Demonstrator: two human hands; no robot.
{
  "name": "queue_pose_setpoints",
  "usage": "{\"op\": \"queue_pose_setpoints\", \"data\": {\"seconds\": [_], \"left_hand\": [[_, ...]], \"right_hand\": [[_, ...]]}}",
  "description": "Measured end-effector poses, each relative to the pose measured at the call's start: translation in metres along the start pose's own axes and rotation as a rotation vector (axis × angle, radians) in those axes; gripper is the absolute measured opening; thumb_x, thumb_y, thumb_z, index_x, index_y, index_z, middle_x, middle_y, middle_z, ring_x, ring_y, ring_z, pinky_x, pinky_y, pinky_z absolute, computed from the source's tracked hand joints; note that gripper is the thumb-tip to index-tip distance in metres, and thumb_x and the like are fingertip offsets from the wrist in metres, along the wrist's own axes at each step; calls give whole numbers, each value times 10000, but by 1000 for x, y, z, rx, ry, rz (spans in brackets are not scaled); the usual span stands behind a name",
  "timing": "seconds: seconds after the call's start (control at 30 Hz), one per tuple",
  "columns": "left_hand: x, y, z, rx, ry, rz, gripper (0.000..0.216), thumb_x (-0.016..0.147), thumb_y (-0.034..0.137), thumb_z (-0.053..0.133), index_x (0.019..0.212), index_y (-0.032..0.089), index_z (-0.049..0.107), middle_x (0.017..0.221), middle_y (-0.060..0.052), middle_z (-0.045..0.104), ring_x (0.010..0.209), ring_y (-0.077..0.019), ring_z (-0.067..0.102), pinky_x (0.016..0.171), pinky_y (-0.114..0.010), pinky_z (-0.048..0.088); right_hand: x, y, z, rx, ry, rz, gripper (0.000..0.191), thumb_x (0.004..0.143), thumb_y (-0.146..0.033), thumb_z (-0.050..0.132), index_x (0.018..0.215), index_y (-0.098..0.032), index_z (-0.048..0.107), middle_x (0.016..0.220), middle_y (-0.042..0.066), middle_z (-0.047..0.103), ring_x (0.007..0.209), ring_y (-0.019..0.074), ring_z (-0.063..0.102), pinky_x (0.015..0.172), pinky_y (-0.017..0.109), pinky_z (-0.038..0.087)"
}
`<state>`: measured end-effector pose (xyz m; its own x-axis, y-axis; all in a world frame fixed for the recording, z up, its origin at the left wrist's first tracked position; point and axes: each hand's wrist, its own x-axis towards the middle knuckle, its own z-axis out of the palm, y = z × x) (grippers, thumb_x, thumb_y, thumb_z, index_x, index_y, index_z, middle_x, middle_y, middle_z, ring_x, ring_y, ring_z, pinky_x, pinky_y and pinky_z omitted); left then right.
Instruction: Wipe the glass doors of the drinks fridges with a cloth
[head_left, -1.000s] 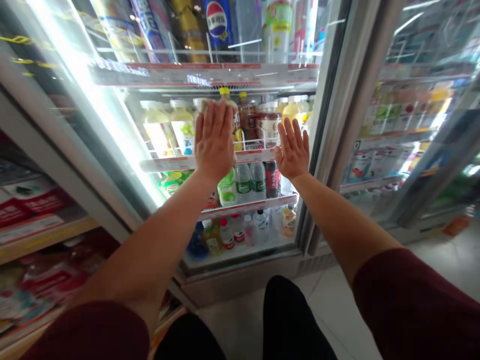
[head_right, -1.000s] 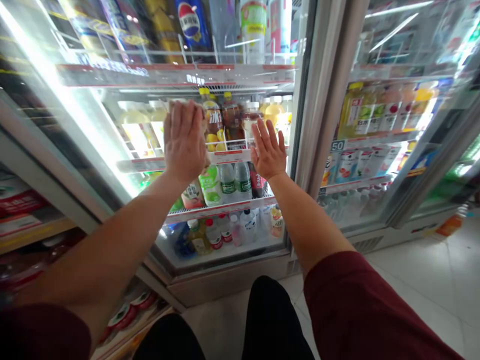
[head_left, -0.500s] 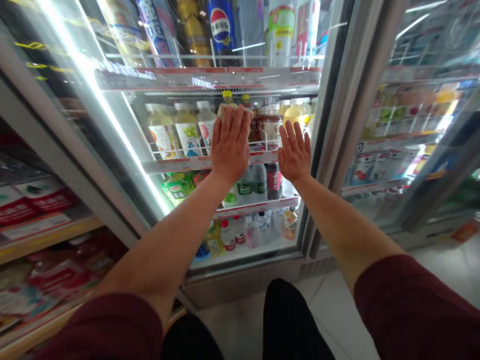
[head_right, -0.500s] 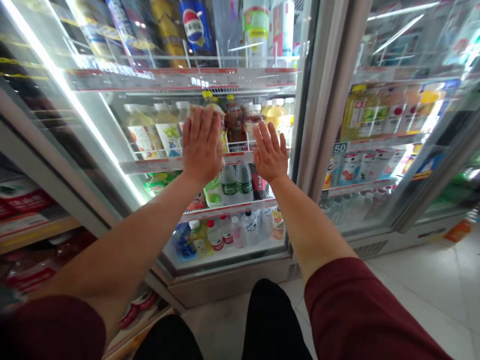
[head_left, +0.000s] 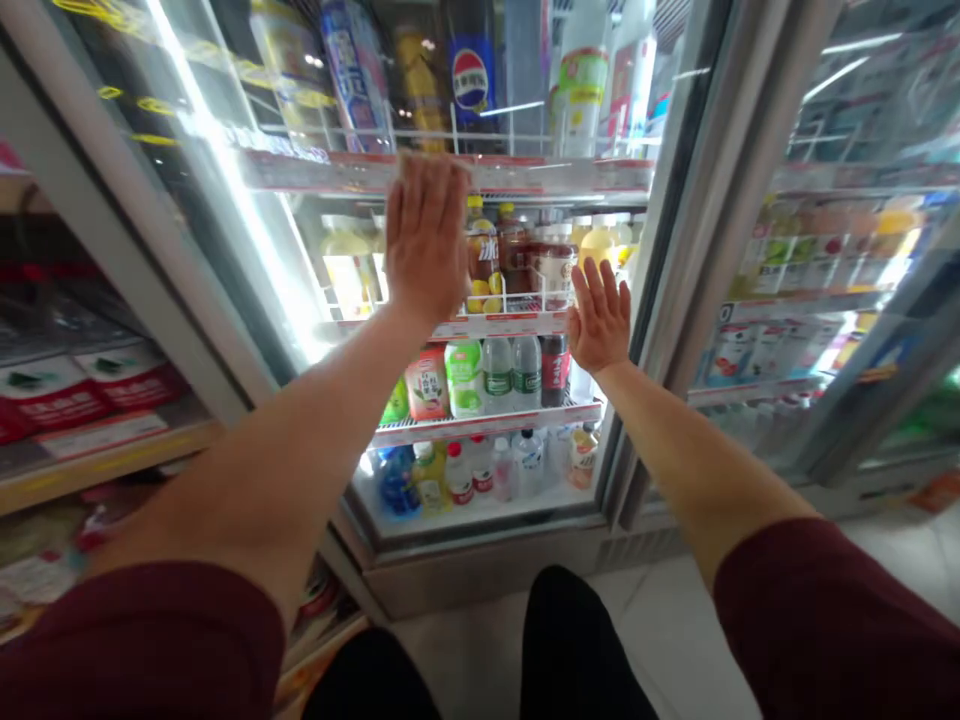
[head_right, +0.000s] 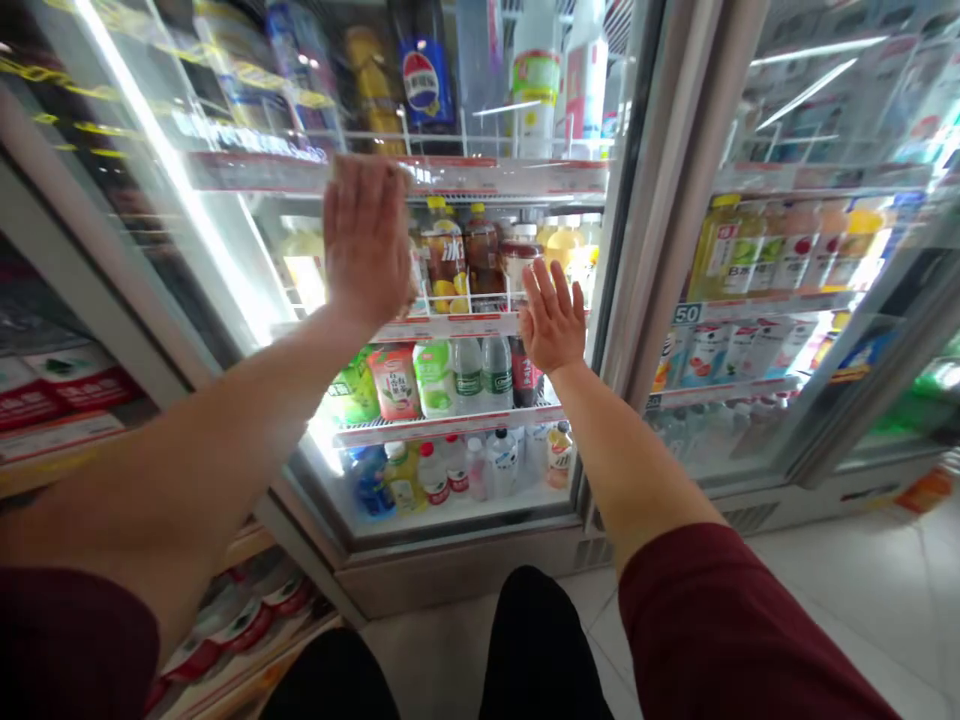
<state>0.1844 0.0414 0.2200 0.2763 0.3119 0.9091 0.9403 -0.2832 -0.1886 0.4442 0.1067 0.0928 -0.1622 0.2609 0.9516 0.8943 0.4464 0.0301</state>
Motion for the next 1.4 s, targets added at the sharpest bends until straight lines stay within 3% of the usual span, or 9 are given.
{"op": "queue_pose_setpoints", "data": {"seconds": [0.17, 0.37, 0.63, 0.83, 1.0, 1.07, 1.27, 1.33, 1.4], "left_hand": [[-22, -11, -16, -70, -249, 300, 557, 990, 181, 442, 1544, 176, 504, 1671, -15, 422, 1626, -177, 216, 1357, -468, 115], [45, -51, -68, 151, 33, -50, 612, 1073, 269, 377, 1650, 87, 287, 1742, -79, 252, 1632, -288, 124, 1346, -470, 102], [36, -21, -15, 55, -171, 549, 558, 1049, 158, 417, 1606, 164, 424, 1694, -48, 384, 1635, -246, 180, 1365, -502, 158], [57, -54, -41, 113, 139, 108, 564, 1108, 234, 344, 1665, 161, 291, 1748, -76, 250, 1641, -246, 91, 1351, -566, 115], [2, -50, -27, 56, -374, 854, 474, 1089, 271, 372, 1531, 281, 545, 1655, 52, 446, 1626, -160, 219, 1371, -422, 181], [-2, -61, -31, 57, -440, 970, 475, 1081, 288, 393, 1534, 315, 534, 1648, 87, 451, 1612, -124, 251, 1373, -373, 184], [9, -95, -49, 216, 195, 28, 579, 1104, 222, 335, 1663, 100, 241, 1762, -35, 202, 1641, -165, -28, 1381, -476, 74], [-3, -93, -46, 188, 109, 116, 570, 1085, 236, 356, 1646, 141, 321, 1751, -11, 247, 1649, -177, -1, 1382, -469, 111], [-16, -93, -45, 115, -168, 472, 528, 1062, 265, 377, 1582, 244, 467, 1690, 49, 390, 1644, -160, 133, 1379, -432, 181]], "right_hand": [[22, 2, -17, 12, 48, -20, 624, 1010, -420, 342, 1569, -192, 499, 1615, 125, 476, 1553, 322, 367, 1266, 588, 307], [92, -4, -25, -2, 159, -21, 661, 1063, -433, 251, 1660, -158, 321, 1713, 135, 310, 1613, 344, 242, 1269, 651, 255], [96, -16, -10, -6, 137, 80, 676, 1057, -411, 220, 1691, -176, 232, 1761, 91, 216, 1660, 278, 119, 1321, 625, 164], [93, -19, -17, -14, 115, 106, 690, 1026, -376, 244, 1671, -138, 303, 1748, 109, 252, 1657, 288, 151, 1322, 595, 191], [93, -19, -14, -17, 146, 107, 690, 1010, -349, 266, 1659, -124, 334, 1741, 118, 268, 1652, 287, 172, 1313, 609, 206], [93, -18, -12, -16, 166, 99, 689, 1006, -349, 266, 1653, -126, 349, 1736, 113, 282, 1647, 289, 190, 1309, 616, 212], [92, -19, -15, -21, 165, 94, 692, 1014, -366, 247, 1649, -115, 354, 1737, 110, 281, 1645, 287, 198, 1317, 599, 211], [92, -20, -17, -21, 149, 104, 685, 1016, -357, 257, 1658, -132, 332, 1736, 116, 282, 1647, 289, 191, 1306, 613, 225], [92, -21, -17, -17, 142, 107, 676, 1017, -345, 270, 1665, -158, 315, 1733, 117, 291, 1646, 291, 193, 1293, 629, 241]]}}
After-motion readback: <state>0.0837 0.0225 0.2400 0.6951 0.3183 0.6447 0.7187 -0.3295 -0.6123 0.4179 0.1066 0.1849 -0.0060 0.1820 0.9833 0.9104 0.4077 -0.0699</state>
